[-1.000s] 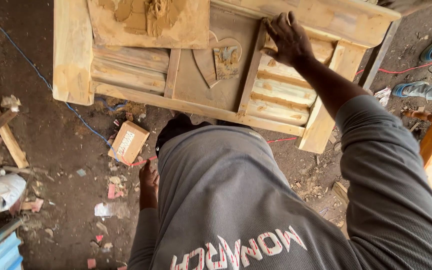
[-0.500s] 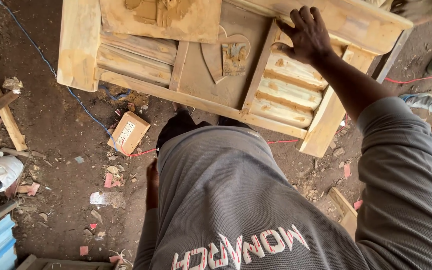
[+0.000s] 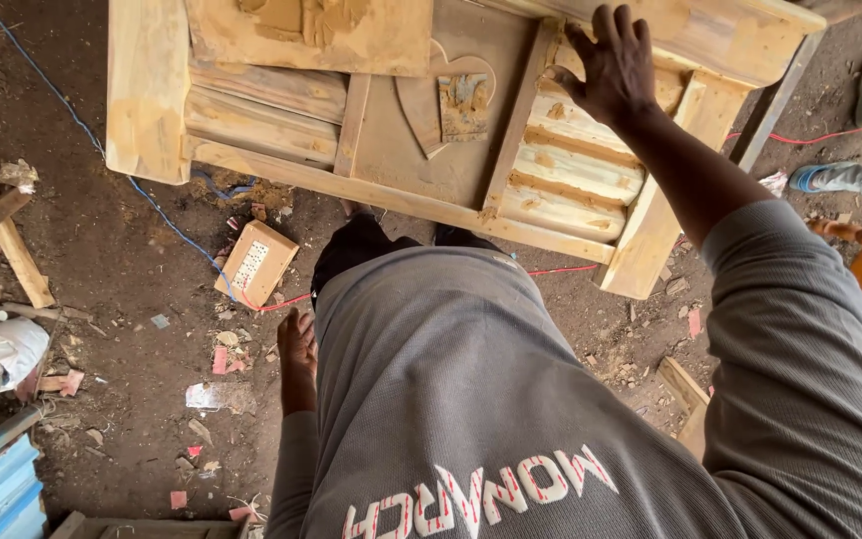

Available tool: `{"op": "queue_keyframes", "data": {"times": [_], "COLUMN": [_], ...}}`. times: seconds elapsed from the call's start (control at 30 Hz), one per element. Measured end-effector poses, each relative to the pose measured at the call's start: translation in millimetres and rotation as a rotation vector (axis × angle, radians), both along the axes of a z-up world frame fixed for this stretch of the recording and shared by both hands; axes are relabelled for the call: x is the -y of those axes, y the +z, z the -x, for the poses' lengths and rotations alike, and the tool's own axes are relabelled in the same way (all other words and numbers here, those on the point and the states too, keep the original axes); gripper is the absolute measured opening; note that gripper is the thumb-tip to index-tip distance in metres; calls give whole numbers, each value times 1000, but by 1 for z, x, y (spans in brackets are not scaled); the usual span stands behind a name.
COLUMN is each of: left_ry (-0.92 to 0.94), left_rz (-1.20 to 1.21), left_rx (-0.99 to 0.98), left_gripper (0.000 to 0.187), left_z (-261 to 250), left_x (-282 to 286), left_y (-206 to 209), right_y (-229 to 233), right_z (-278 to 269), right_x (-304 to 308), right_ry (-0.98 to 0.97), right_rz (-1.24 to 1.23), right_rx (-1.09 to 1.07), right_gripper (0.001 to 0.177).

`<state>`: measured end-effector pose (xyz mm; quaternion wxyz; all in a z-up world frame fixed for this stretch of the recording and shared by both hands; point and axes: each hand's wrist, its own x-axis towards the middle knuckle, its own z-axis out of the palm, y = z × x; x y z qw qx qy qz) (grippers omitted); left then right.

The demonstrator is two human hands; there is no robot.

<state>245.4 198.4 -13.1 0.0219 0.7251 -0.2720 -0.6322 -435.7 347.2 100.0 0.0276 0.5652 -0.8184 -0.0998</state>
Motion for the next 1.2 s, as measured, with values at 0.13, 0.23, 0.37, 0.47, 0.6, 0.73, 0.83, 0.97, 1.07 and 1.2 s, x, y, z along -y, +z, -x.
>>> {"op": "queue_keyframes", "data": {"times": [0.13,0.23,0.37,0.47,0.6,0.73,0.83,0.97,1.07,1.2], "left_ry": [8,-41,-93,-85,-52,-10,-318,-433,-237,-42], "left_rz": [11,29,36,42,34,-29,96,48,9,136], "left_rx": [-45,-97,-204,-208,-64,-276,-152,-29,41,66], "left_gripper": [74,74,73,73,75,73,70,62,53,47], "left_z": [6,7,7,11,4,0,2,4,10,28], "left_x": [-5,-8,-4,6,8,2,3,10,22,55], "left_y": [-6,-10,-6,1,7,-6,-24,-39,-33,-16], "right_y": [-2,-8,-14,-11,-7,-13,-23,-30,-28,-26], "right_z": [2,1,-6,-3,-3,-26,-64,-114,-142,-165], "right_x": [2,12,16,9,-17,-37,-52,-68,-75,-80], "right_ry": [76,114,100,30,-139,-337,-473,-572,-641,-707], "right_rz": [13,18,64,95,284,519,718,831,842,878], "right_rx": [81,32,-91,-157,159,253,340,444,458,449], "right_gripper": [68,68,64,62,58,46,34,24,22,25]}}
